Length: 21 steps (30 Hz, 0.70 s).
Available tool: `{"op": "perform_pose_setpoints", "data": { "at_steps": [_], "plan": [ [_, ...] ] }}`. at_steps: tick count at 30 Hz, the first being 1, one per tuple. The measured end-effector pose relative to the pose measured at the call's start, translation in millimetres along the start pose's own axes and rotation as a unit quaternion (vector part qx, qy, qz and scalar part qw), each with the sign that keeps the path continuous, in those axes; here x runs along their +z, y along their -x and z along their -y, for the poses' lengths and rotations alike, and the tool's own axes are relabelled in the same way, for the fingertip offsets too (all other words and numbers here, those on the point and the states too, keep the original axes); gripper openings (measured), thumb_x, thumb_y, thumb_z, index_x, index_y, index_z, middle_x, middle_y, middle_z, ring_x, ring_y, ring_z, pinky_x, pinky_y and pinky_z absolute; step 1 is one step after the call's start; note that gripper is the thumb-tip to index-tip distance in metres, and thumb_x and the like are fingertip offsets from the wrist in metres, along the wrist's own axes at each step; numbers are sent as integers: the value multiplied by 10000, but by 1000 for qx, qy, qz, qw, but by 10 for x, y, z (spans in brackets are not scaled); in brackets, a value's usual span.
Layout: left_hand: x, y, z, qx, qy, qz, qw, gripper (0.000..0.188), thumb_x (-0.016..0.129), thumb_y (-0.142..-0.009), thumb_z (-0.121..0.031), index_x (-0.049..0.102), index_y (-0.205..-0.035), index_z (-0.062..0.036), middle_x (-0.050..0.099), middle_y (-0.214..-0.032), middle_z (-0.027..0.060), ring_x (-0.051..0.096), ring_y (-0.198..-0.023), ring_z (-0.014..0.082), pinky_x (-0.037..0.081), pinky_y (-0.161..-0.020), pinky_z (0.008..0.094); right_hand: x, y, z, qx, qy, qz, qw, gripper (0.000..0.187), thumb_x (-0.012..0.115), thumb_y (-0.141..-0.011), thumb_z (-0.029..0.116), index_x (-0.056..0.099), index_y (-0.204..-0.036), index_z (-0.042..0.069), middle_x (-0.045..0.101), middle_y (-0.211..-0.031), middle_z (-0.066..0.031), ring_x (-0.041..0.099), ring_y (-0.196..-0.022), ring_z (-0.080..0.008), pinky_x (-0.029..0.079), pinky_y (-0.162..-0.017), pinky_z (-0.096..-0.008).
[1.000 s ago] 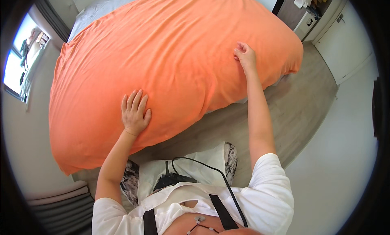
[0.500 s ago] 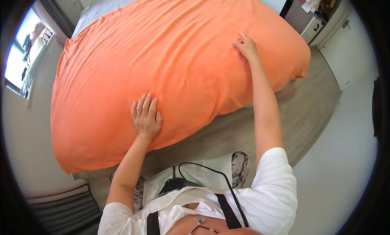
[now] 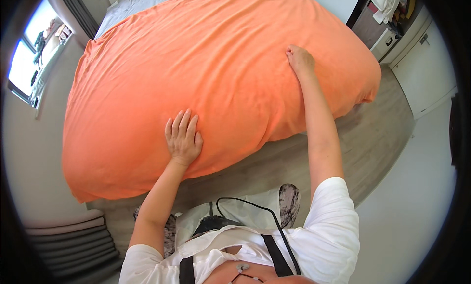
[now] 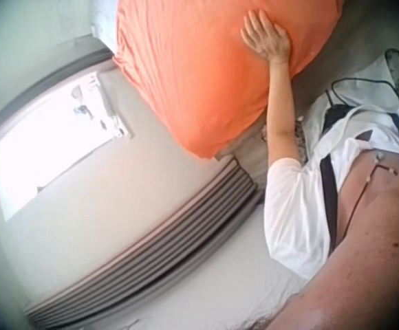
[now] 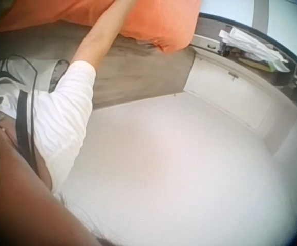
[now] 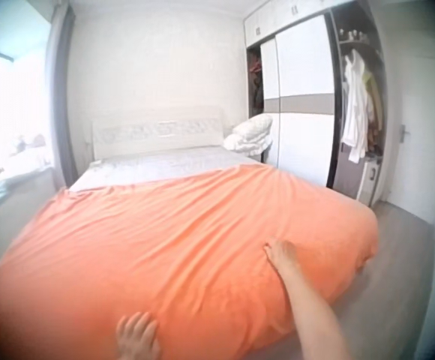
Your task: The person folds an orange blanket by hand on a bed, smoothing the fabric and aligning the edges into a rectangular shape.
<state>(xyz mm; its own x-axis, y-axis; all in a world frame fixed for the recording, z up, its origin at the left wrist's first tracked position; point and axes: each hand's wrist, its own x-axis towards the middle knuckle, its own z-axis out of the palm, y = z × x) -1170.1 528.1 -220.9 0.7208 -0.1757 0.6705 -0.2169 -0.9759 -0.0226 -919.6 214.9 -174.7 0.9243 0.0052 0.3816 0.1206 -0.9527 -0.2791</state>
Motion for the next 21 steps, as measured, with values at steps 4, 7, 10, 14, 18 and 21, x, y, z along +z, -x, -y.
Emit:
{"op": "perform_pose_setpoints", "data": {
  "at_steps": [4,7,10,14,18,21],
  "plan": [
    [10,-8,-5,0,-4,-8,1000,361,440,-720,-187,484,-1061,-78,439,-1153,79,373,-1098,224,228,-934,407,25,164,-64,-21,-81,-96,992,72,526,-718,194,557,-734,131,575,-748,-79,544,-698,-272,427,-572,-376],
    [13,-8,-2,2,1,-14,1000,362,443,-721,-187,482,-1063,-77,441,-1151,78,377,-1093,225,227,-935,405,29,327,-202,-69,-149,-188,968,55,524,-713,150,550,-729,104,557,-685,-85,538,-615,-238,421,-537,-338],
    [19,-6,-24,-5,4,-9,1000,364,451,-717,-182,480,-1065,-77,442,-1150,75,380,-1088,224,228,-934,404,-136,631,-295,-69,-276,-210,935,54,539,-702,117,542,-721,67,523,-591,-40,501,-521,-154,392,-485,-268],
    [36,-6,-23,1,16,-16,1000,356,430,-732,-161,467,-1075,-73,442,-1147,88,378,-1090,237,224,-935,410,-362,1304,-524,115,-532,10,839,62,528,-739,114,552,-723,58,491,-595,56,446,-512,-47,342,-459,-192],
    [78,-5,-35,-9,36,-25,999,354,468,-725,-162,470,-1070,-81,443,-1147,73,378,-1090,224,217,-942,400,-192,2259,-637,178,-507,306,786,102,504,-740,108,574,-811,85,523,-681,28,474,-580,-59,390,-525,-199],
    [40,47,-196,-19,84,-62,994,321,490,-718,-113,490,-1036,-70,463,-1109,91,405,-1056,238,277,-909,379,191,2763,-669,216,-366,398,813,270,506,-733,107,533,-1002,105,531,-846,-14,508,-711,-80,432,-611,-219]
  ]
}}
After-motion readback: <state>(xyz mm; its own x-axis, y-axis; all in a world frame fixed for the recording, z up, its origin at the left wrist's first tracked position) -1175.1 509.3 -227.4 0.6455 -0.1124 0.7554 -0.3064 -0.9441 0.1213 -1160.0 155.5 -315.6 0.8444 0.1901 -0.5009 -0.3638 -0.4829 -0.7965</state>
